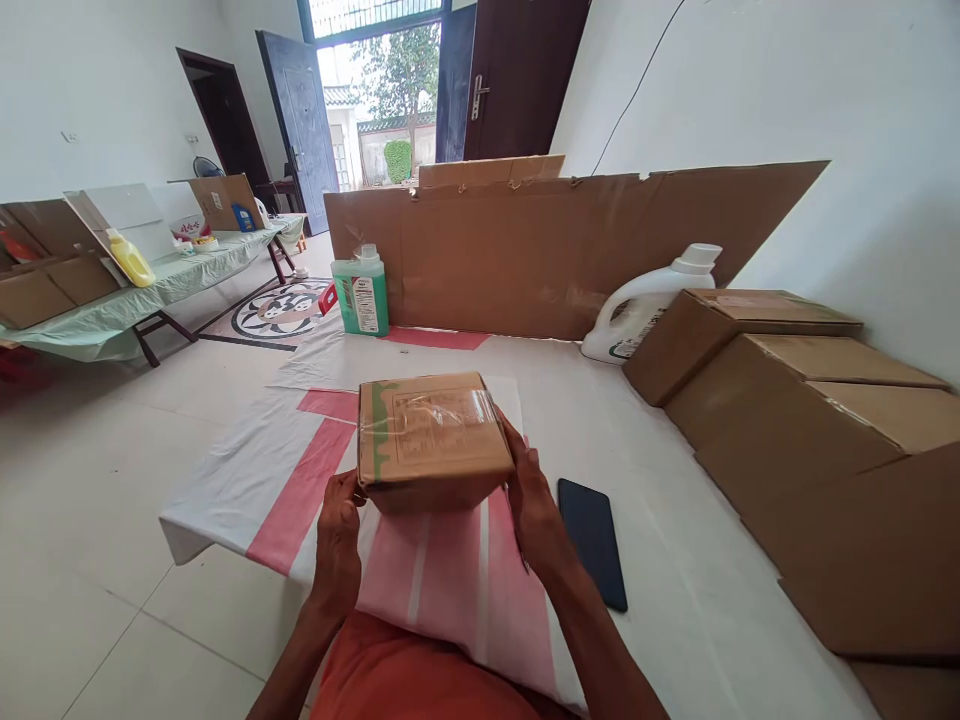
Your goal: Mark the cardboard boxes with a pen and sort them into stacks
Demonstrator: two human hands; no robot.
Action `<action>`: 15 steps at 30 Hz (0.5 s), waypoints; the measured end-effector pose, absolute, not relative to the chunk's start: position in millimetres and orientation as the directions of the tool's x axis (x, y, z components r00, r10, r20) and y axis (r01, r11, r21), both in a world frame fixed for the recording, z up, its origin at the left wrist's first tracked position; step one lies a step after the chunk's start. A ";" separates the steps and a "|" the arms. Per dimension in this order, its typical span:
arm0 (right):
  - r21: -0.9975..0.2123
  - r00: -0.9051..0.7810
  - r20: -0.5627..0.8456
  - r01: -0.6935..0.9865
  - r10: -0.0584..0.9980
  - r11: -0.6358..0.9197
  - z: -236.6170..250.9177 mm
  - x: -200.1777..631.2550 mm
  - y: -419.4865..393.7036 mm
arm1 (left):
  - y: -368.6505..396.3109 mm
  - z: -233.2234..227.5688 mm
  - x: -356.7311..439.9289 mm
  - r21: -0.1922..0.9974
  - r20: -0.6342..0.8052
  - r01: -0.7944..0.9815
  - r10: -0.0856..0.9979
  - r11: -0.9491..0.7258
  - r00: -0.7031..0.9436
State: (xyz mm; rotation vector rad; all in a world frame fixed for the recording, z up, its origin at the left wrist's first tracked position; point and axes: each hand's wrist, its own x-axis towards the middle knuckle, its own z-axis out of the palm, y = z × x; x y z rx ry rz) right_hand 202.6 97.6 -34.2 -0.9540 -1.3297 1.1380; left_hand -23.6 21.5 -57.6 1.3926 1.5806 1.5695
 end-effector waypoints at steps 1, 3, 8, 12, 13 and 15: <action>-0.972 -0.139 0.213 -0.133 0.967 0.195 -36.4 201.2 107.9 | 23.0 -55.6 -23.4 0.924 0.310 0.327 0.891 -0.200 -0.332; -0.967 -0.216 0.202 -0.199 0.955 0.159 -40.7 198.8 125.7 | 29.1 -53.3 -25.6 0.913 0.323 0.351 0.891 -0.206 -0.318; -0.984 -0.229 0.160 -0.119 0.960 0.135 -48.7 193.6 135.5 | 61.6 -51.7 -42.8 0.949 0.280 0.259 0.863 -0.181 -0.421; -0.988 -0.149 0.144 -0.077 0.978 0.133 -53.7 192.0 122.4 | 89.0 -48.8 -47.1 0.954 0.279 0.226 0.866 -0.199 -0.414; -0.988 -0.132 0.150 -0.059 0.980 0.143 -53.5 192.2 119.6 | 93.7 -47.5 -45.2 0.952 0.285 0.220 0.874 -0.211 -0.393; -0.986 -0.102 0.164 -0.013 0.981 0.163 -49.8 193.7 114.6 | 99.2 -43.8 -39.9 0.950 0.295 0.212 0.882 -0.230 -0.367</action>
